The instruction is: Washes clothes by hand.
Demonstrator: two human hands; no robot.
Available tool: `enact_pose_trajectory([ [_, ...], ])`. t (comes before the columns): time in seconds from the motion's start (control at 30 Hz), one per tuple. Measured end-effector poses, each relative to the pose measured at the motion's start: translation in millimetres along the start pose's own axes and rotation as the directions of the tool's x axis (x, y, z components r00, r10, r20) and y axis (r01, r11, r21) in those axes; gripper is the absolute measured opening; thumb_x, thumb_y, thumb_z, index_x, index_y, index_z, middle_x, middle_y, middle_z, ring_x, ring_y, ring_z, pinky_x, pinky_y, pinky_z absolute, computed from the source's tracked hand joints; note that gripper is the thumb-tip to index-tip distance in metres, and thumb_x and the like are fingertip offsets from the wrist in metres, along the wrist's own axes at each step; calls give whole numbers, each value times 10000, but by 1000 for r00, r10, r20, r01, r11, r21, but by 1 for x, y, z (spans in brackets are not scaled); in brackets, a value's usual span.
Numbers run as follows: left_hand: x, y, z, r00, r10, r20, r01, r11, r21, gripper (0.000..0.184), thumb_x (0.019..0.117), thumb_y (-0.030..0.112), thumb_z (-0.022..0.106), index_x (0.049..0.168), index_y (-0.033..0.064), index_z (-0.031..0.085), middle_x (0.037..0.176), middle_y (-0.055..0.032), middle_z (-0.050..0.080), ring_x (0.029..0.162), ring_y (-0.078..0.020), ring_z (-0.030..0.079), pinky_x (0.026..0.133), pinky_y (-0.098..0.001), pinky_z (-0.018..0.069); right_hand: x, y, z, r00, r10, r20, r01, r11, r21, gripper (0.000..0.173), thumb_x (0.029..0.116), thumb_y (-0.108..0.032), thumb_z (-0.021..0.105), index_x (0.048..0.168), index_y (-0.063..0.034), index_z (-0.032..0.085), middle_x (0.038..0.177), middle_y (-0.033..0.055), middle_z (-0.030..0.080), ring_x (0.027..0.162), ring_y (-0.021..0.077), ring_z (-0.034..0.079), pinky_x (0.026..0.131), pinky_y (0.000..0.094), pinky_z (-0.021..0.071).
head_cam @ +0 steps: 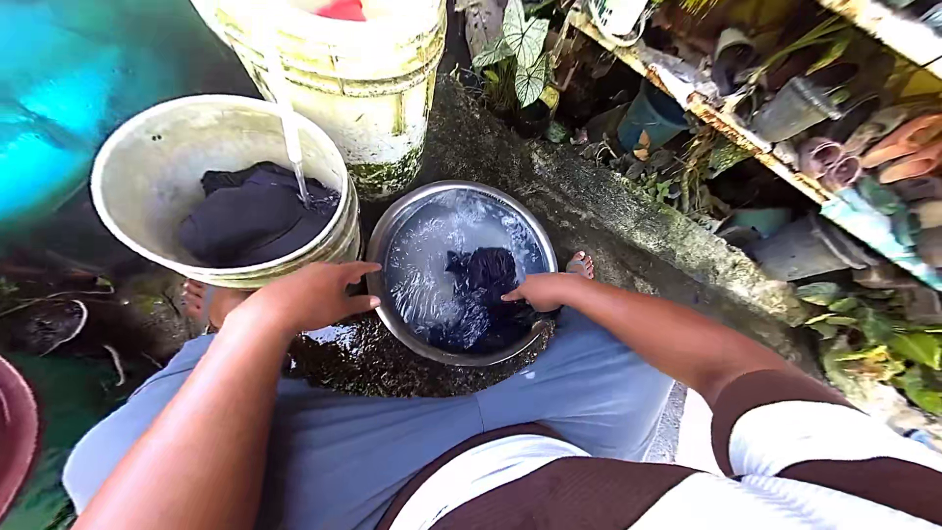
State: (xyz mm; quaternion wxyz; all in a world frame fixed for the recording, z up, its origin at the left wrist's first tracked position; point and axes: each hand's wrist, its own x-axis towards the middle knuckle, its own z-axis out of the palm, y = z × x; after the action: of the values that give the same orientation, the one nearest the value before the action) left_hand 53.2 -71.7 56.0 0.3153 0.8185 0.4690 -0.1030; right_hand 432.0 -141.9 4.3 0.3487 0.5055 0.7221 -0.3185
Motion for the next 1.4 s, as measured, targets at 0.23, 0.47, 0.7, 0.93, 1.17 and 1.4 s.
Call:
enact_pose_trajectory([
  [0.23,4,9,5,994,-20,109,17,1000,26,604,1003,409,659,1543,215,472,1386,-176,624,1258,-385,611,1077,-639,436,-16,-7,4,992,-36,-119,51,990,133,638,1001,-41,537,1583,-276,427,1389,263,597,1293,496,550,1009,748,423],
  [0.47,16,19,5,982,-44,182,34,998,57,642,1004,419,655,1569,208,432,1417,-185,603,1271,-401,603,1084,-644,434,3,-23,11,992,-126,-25,128,983,130,702,973,-26,573,1592,-311,403,1254,277,650,1156,503,619,886,754,472],
  [0.7,26,40,1,973,-36,229,10,994,110,644,1007,419,652,1581,251,413,1445,-165,591,1310,-380,585,1108,-615,427,-1,-26,12,992,-118,38,113,985,131,711,980,-43,577,1606,-308,370,1259,281,645,1158,501,619,883,747,476],
  [0.93,27,40,1,967,-14,255,-19,992,128,652,1006,453,638,1586,272,402,1451,-147,588,1310,-363,583,1114,-605,422,0,-20,14,992,-124,37,118,982,147,723,989,-56,572,1618,-325,339,1231,292,650,1142,507,623,894,740,476],
  [1.17,19,30,2,976,30,214,-55,992,112,660,995,478,643,1574,249,425,1421,-163,607,1288,-368,599,1101,-603,434,-5,-22,12,985,-169,38,162,975,150,690,1012,-37,523,1617,-318,345,1241,293,648,1161,504,616,912,731,471],
  [1.4,17,30,0,975,18,221,-44,993,113,655,1001,471,638,1578,257,416,1429,-157,602,1291,-369,595,1107,-604,426,-3,-24,11,985,-168,47,160,977,143,686,1023,-47,509,1619,-336,331,1268,285,642,1190,497,607,935,728,465],
])
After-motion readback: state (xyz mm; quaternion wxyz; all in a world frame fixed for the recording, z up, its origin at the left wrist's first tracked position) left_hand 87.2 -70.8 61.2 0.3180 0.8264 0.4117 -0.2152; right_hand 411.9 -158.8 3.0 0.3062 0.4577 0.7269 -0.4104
